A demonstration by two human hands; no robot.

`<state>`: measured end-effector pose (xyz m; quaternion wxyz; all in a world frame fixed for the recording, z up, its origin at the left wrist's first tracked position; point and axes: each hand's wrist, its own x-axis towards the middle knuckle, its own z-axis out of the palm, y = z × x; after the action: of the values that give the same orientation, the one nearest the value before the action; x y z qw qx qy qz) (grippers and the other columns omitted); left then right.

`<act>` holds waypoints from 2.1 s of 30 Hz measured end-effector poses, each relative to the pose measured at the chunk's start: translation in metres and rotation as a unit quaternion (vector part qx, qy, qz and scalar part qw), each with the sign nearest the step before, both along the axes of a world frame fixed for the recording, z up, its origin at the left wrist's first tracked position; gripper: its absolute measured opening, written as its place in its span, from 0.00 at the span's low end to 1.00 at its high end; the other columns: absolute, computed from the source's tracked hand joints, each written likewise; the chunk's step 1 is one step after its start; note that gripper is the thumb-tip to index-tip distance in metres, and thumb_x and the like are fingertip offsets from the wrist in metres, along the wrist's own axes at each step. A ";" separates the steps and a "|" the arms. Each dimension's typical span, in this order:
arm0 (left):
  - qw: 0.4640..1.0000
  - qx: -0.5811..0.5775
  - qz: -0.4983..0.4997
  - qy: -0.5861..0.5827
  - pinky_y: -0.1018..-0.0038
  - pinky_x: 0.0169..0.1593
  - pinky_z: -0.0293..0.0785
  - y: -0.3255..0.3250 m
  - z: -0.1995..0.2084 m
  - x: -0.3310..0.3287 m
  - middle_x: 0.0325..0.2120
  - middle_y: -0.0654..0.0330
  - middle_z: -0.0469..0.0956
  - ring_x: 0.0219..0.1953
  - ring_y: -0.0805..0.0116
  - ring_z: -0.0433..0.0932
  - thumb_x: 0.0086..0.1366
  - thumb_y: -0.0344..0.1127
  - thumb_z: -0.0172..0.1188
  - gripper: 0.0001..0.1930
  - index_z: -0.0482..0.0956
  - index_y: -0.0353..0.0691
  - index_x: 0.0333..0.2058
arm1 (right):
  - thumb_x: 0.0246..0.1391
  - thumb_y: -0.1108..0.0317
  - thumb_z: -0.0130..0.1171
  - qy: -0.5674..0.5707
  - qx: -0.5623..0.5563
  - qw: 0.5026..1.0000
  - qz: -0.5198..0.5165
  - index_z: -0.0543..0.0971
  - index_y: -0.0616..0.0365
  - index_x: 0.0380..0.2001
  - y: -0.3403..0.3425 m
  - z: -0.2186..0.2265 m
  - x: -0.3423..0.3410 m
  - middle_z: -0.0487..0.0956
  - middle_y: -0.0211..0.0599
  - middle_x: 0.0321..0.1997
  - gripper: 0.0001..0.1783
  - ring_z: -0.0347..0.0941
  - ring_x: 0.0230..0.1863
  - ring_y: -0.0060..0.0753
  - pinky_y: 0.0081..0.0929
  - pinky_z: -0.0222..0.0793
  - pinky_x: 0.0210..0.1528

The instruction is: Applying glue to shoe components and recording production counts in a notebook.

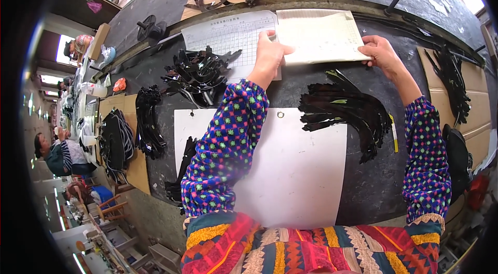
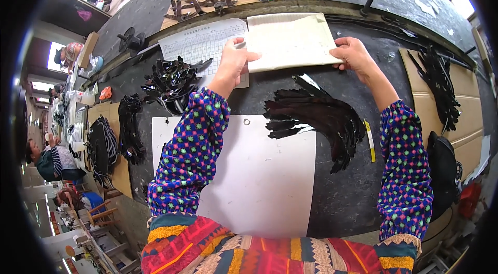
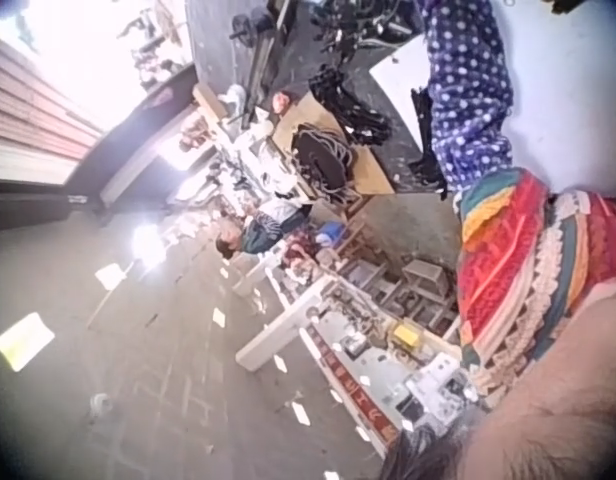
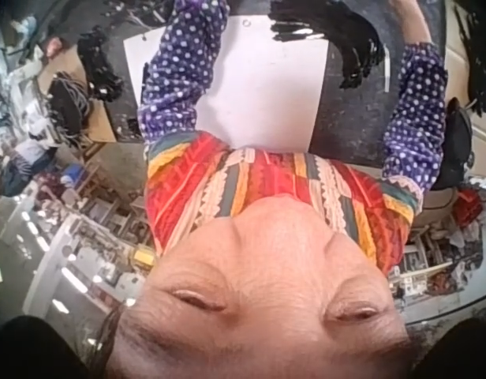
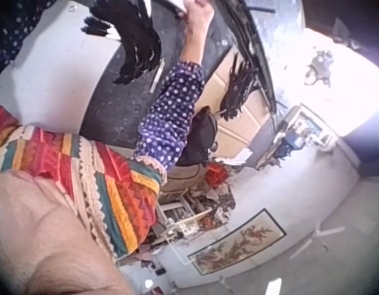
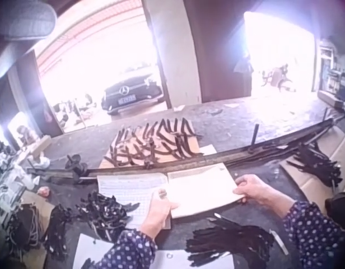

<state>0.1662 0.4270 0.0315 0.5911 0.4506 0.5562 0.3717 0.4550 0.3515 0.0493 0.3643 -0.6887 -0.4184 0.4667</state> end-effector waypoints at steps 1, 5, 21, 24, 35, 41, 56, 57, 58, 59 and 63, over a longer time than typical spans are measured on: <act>1.000 0.010 -0.004 -0.008 0.75 0.28 0.70 0.001 0.000 -0.002 0.38 0.52 0.76 0.29 0.70 0.74 0.46 0.17 0.66 0.34 0.65 0.31 0.54 | 0.56 0.67 0.61 0.023 -0.008 1.000 0.001 0.67 0.69 0.56 -0.001 0.003 -0.003 0.79 0.32 0.35 0.27 0.72 0.25 0.17 0.14 0.66 0.25; 0.999 0.039 0.014 -0.022 0.76 0.34 0.72 0.003 0.004 -0.002 0.41 0.52 0.75 0.35 0.69 0.75 0.46 0.16 0.65 0.33 0.67 0.31 0.54 | 0.56 0.69 0.60 0.073 0.009 0.997 -0.013 0.67 0.69 0.56 0.003 0.000 -0.007 0.79 0.32 0.36 0.27 0.71 0.25 0.15 0.13 0.65 0.24; 0.994 0.098 0.037 -0.042 0.75 0.44 0.74 0.072 -0.032 0.043 0.40 0.51 0.79 0.41 0.66 0.78 0.53 0.17 0.59 0.25 0.72 0.25 0.53 | 0.59 0.75 0.55 -0.037 0.121 0.985 -0.114 0.68 0.66 0.55 0.037 -0.030 -0.004 0.81 0.37 0.42 0.21 0.74 0.25 0.21 0.16 0.66 0.24; 0.991 0.124 0.052 -0.010 0.75 0.46 0.73 0.057 -0.037 0.049 0.43 0.50 0.79 0.42 0.65 0.78 0.53 0.20 0.58 0.26 0.72 0.24 0.54 | 0.59 0.73 0.57 -0.039 0.131 0.986 -0.097 0.69 0.64 0.56 0.040 -0.038 0.002 0.81 0.33 0.41 0.22 0.73 0.27 0.18 0.15 0.65 0.26; 0.964 0.234 -0.021 0.125 0.74 0.45 0.73 -0.069 0.012 0.003 0.36 0.55 0.79 0.39 0.68 0.77 0.55 0.26 0.60 0.19 0.79 0.38 0.48 | 0.59 0.77 0.56 -0.005 0.155 0.984 -0.089 0.71 0.65 0.52 0.059 -0.056 0.032 0.81 0.36 0.38 0.18 0.75 0.27 0.24 0.18 0.67 0.25; 0.983 0.154 -0.071 0.077 0.77 0.44 0.74 -0.189 0.046 -0.055 0.36 0.61 0.81 0.38 0.73 0.78 0.61 0.25 0.57 0.12 0.81 0.38 0.43 | 0.58 0.75 0.58 -0.022 0.185 0.977 -0.108 0.72 0.66 0.52 0.075 -0.059 0.014 0.81 0.38 0.44 0.18 0.77 0.37 0.25 0.19 0.71 0.29; 0.828 0.340 0.075 0.439 0.63 0.54 0.70 -0.348 0.017 -0.247 0.47 0.55 0.76 0.51 0.55 0.73 0.59 0.26 0.61 0.12 0.79 0.38 0.43 | 0.58 0.59 0.58 -0.507 0.172 0.817 0.215 0.75 0.64 0.38 0.042 0.032 0.003 0.80 0.53 0.37 0.16 0.78 0.42 0.51 0.41 0.71 0.45; 0.808 0.319 0.091 0.487 0.61 0.56 0.67 -0.348 0.017 -0.255 0.50 0.55 0.74 0.53 0.53 0.71 0.59 0.28 0.62 0.14 0.78 0.39 0.45 | 0.59 0.60 0.57 -0.463 0.218 0.828 0.228 0.76 0.64 0.40 0.003 0.046 -0.033 0.80 0.49 0.36 0.16 0.78 0.41 0.46 0.38 0.71 0.44; 0.789 0.304 0.102 0.525 0.59 0.57 0.65 -0.343 0.015 -0.261 0.53 0.55 0.71 0.56 0.52 0.68 0.59 0.30 0.64 0.17 0.76 0.39 0.47 | 0.60 0.60 0.57 -0.425 0.262 0.835 0.232 0.76 0.63 0.41 -0.042 0.067 -0.066 0.80 0.46 0.35 0.15 0.78 0.39 0.41 0.35 0.71 0.43; 0.774 0.287 0.087 0.557 0.58 0.57 0.64 -0.341 0.004 -0.268 0.56 0.57 0.69 0.57 0.52 0.66 0.57 0.32 0.66 0.20 0.75 0.41 0.49 | 0.61 0.62 0.56 -0.388 0.264 0.846 0.253 0.76 0.63 0.42 -0.087 0.081 -0.106 0.80 0.44 0.35 0.15 0.78 0.38 0.38 0.33 0.71 0.42; 0.743 0.371 0.078 0.552 0.59 0.56 0.65 -0.317 -0.006 -0.246 0.52 0.58 0.72 0.54 0.53 0.69 0.57 0.30 0.65 0.16 0.78 0.40 0.45 | 0.54 0.75 0.58 -0.260 0.148 0.897 0.324 0.78 0.63 0.42 -0.204 0.076 -0.183 0.82 0.44 0.32 0.11 0.80 0.34 0.34 0.29 0.73 0.37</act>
<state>-0.0799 0.1104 0.0258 -0.0642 0.7158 0.6364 0.2802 0.2715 0.1476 0.1257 0.1689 -0.5497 -0.7626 0.2961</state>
